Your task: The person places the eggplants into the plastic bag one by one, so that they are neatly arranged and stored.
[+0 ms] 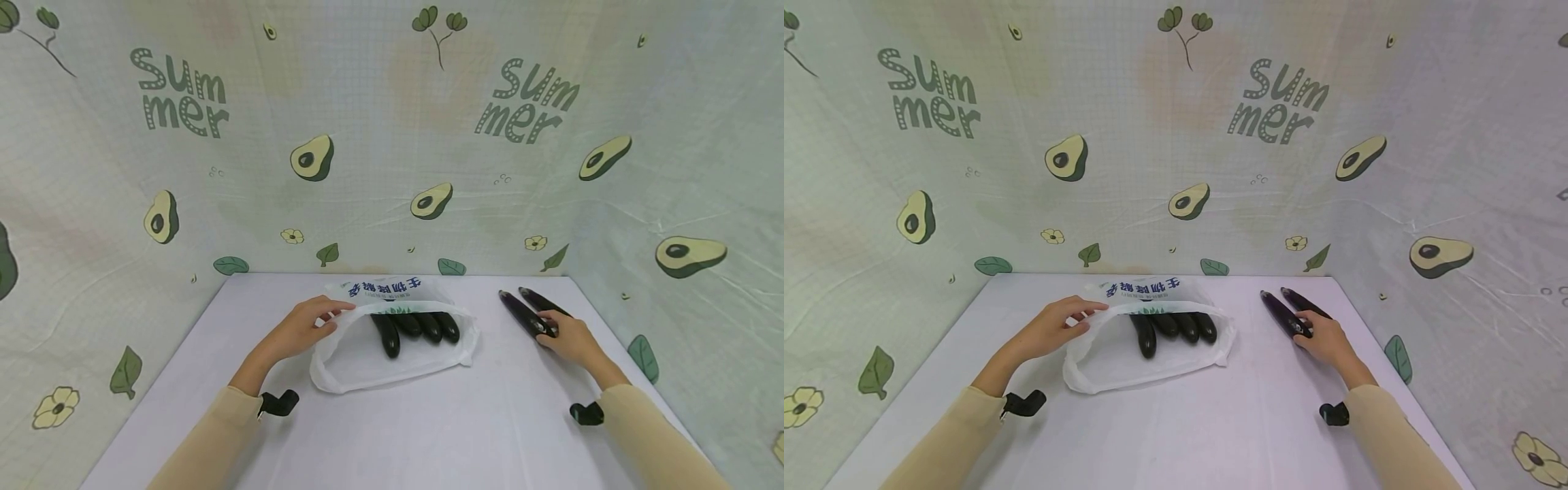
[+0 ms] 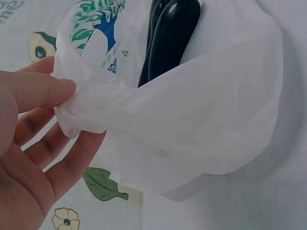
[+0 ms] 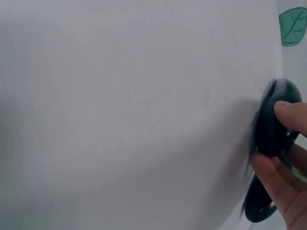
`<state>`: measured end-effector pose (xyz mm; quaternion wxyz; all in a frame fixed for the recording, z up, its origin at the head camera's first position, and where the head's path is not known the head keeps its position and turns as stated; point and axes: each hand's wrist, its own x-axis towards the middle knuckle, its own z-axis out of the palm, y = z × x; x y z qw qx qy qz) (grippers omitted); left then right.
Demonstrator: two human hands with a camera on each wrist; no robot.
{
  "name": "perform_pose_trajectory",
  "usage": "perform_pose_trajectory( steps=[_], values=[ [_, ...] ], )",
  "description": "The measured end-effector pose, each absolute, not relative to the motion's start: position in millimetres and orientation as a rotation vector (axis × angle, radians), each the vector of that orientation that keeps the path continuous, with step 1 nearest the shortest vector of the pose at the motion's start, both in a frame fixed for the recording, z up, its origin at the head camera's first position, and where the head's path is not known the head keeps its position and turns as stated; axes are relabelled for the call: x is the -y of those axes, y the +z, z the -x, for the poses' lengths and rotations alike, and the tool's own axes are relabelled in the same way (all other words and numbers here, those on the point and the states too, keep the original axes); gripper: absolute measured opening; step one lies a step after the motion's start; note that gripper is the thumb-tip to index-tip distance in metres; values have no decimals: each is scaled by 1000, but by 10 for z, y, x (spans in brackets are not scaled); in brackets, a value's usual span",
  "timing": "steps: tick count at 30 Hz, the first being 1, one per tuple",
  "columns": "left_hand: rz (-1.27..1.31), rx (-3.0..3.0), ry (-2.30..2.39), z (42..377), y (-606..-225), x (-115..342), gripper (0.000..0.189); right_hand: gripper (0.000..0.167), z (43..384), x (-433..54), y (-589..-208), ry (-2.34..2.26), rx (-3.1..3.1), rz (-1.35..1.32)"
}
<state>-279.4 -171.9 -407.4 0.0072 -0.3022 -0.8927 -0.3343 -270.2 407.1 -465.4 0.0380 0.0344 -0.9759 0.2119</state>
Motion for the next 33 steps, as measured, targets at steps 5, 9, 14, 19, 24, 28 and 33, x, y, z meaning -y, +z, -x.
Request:
perform_pose_trajectory(
  steps=[5,9,14,19,24,28,33],
  values=[
    [932,2800,-1054,2787,-4067,1714,47,57,2681,-4069,-4647,649,2986,-119],
    [939,2796,-1051,2788,-4065,1711,48,56,2656,-4074,-4652,643,2975,-134],
    [936,2796,-1045,2786,-4056,1710,48,55,2617,-4069,-4623,637,2961,-150],
    [929,2802,-1048,2781,-4054,1711,48,55,2589,-4061,-4599,619,2943,-159],
    [922,2809,-1043,2781,-4058,1707,48,54,2531,-4033,-4552,621,2922,-187],
    [919,2811,-1047,2785,-4059,1703,49,53,2458,-3997,-4489,620,2901,-241],
    [924,2805,-1043,2789,-4055,1699,49,53,2332,-3916,-4391,614,2862,-322]
  ],
)
